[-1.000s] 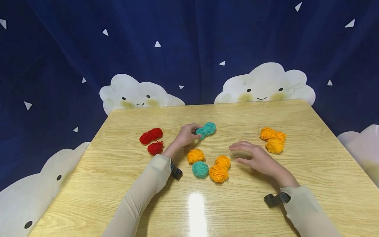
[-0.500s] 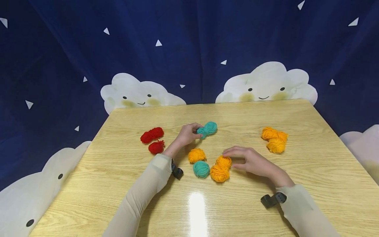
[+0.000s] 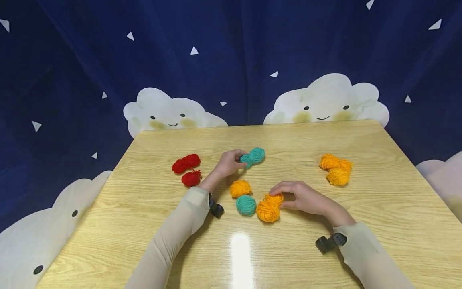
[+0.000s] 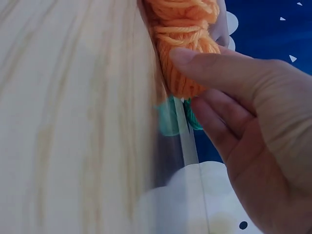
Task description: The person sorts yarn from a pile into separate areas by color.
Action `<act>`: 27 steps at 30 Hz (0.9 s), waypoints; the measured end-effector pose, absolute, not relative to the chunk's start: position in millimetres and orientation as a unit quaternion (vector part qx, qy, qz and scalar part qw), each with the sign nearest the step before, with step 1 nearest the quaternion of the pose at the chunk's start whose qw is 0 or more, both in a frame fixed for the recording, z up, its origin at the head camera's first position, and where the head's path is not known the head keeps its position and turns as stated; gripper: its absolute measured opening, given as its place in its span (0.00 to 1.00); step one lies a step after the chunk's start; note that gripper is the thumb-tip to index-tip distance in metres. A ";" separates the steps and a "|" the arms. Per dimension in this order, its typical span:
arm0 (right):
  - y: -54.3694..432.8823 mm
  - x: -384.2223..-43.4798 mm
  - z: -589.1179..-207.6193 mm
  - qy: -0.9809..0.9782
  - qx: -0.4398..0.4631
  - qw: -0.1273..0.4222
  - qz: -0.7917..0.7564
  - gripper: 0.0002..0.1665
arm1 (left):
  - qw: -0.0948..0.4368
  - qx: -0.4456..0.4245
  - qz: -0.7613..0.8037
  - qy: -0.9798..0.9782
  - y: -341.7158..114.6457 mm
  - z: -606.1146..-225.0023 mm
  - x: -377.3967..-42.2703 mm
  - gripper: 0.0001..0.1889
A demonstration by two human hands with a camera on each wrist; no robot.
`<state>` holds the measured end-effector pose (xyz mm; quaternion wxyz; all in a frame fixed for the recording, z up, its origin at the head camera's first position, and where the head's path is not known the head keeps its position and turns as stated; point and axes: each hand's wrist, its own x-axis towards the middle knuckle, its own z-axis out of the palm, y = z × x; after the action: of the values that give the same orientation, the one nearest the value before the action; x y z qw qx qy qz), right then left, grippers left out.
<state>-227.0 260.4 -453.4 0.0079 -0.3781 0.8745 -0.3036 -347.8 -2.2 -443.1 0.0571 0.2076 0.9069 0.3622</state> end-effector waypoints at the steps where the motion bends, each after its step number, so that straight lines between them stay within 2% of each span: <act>1: 260.0 -227.7 -453.6 0.873 -0.379 0.008 -0.305 0.21 | 0.057 0.208 0.363 0.907 -2.5 -442.5 -347.7 0.17; 9: 255.9 -231.1 -456.5 0.868 -0.370 0.000 -0.331 0.18 | 0.056 0.207 0.365 0.906 -3.2 -441.3 -346.5 0.17; 18: 254.6 -227.2 -454.5 0.872 -0.277 0.017 -0.404 0.12 | 0.062 0.207 0.374 0.902 -4.9 -442.3 -345.6 0.17; 27: 254.7 -226.6 -452.4 0.859 -0.273 0.012 -0.433 0.10 | 0.061 0.203 0.372 0.904 -5.7 -443.7 -347.9 0.18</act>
<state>-226.6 254.7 -452.4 0.0117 -0.2733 0.8588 -0.4332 -347.9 -5.7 -443.7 0.0615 0.2029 0.9038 0.3717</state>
